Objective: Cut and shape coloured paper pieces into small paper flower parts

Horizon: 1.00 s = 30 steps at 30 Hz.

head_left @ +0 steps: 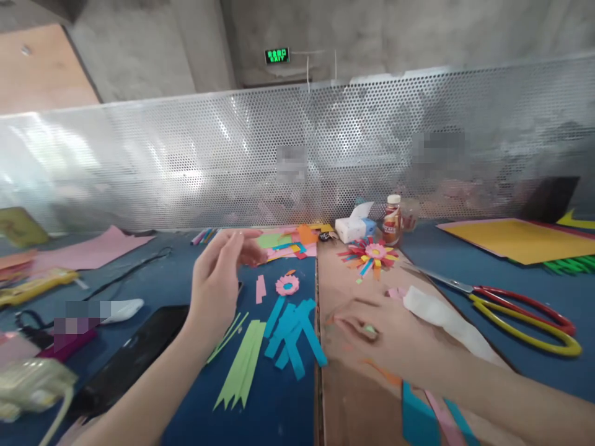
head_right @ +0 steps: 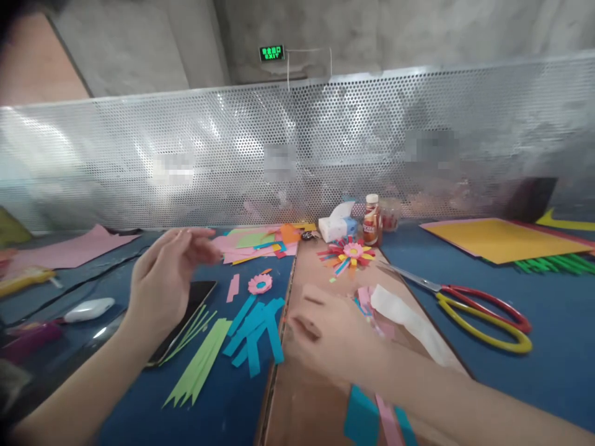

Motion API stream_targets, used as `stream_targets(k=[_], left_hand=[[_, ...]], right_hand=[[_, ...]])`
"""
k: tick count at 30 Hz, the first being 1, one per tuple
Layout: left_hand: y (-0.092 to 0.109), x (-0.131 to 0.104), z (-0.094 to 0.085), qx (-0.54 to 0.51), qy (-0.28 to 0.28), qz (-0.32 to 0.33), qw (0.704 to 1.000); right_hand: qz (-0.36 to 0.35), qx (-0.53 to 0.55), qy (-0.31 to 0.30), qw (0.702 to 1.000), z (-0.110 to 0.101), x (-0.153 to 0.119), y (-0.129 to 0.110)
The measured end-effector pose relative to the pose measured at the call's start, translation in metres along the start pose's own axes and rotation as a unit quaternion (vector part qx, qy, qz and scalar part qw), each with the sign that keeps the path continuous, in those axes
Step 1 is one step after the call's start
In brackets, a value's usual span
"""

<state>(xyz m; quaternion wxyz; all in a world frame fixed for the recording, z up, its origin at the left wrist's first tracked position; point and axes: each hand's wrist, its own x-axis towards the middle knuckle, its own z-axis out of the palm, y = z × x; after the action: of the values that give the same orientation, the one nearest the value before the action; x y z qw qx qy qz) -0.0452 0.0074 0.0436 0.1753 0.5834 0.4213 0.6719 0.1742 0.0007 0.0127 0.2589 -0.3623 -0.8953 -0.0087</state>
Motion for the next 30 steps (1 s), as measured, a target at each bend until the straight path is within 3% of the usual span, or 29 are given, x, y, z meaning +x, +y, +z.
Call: stream_targets(k=[1,5,7,9,11,15,19,24,30], left_hand=[[-0.005,0.005,-0.004,0.009,-0.006,-0.031,0.999],[-0.021,0.01,-0.004,0.088,-0.164,-0.136,0.973],[-0.024,0.008,0.0,0.111,-0.241,-0.152,0.952],[-0.025,0.007,0.001,0.138,-0.283,-0.152,0.937],[-0.027,0.01,-0.002,0.174,-0.28,-0.148,0.932],[-0.044,0.014,-0.01,0.265,-0.21,-0.148,0.929],[-0.064,0.006,-0.003,0.285,-0.194,-0.172,0.923],[-0.069,-0.006,0.013,0.168,-0.248,-0.255,0.919],[-0.063,-0.011,0.029,-0.066,-0.274,-0.342,0.897]], right_hand=[[-0.027,-0.029,-0.004,0.999,0.004,0.004,0.001],[-0.078,-0.061,-0.007,0.995,0.021,0.02,0.004],[-0.098,-0.073,-0.012,0.992,0.027,0.028,0.007],[-0.124,-0.093,-0.018,0.988,0.03,0.035,0.013],[-0.156,-0.116,-0.029,0.98,0.03,0.043,0.021],[-0.205,-0.162,-0.047,0.964,0.035,0.064,0.038],[-0.192,-0.199,-0.022,0.961,0.056,0.091,0.052],[-0.172,-0.197,0.028,0.965,0.068,0.098,0.054],[-0.202,-0.171,0.026,0.964,0.044,0.072,0.036]])
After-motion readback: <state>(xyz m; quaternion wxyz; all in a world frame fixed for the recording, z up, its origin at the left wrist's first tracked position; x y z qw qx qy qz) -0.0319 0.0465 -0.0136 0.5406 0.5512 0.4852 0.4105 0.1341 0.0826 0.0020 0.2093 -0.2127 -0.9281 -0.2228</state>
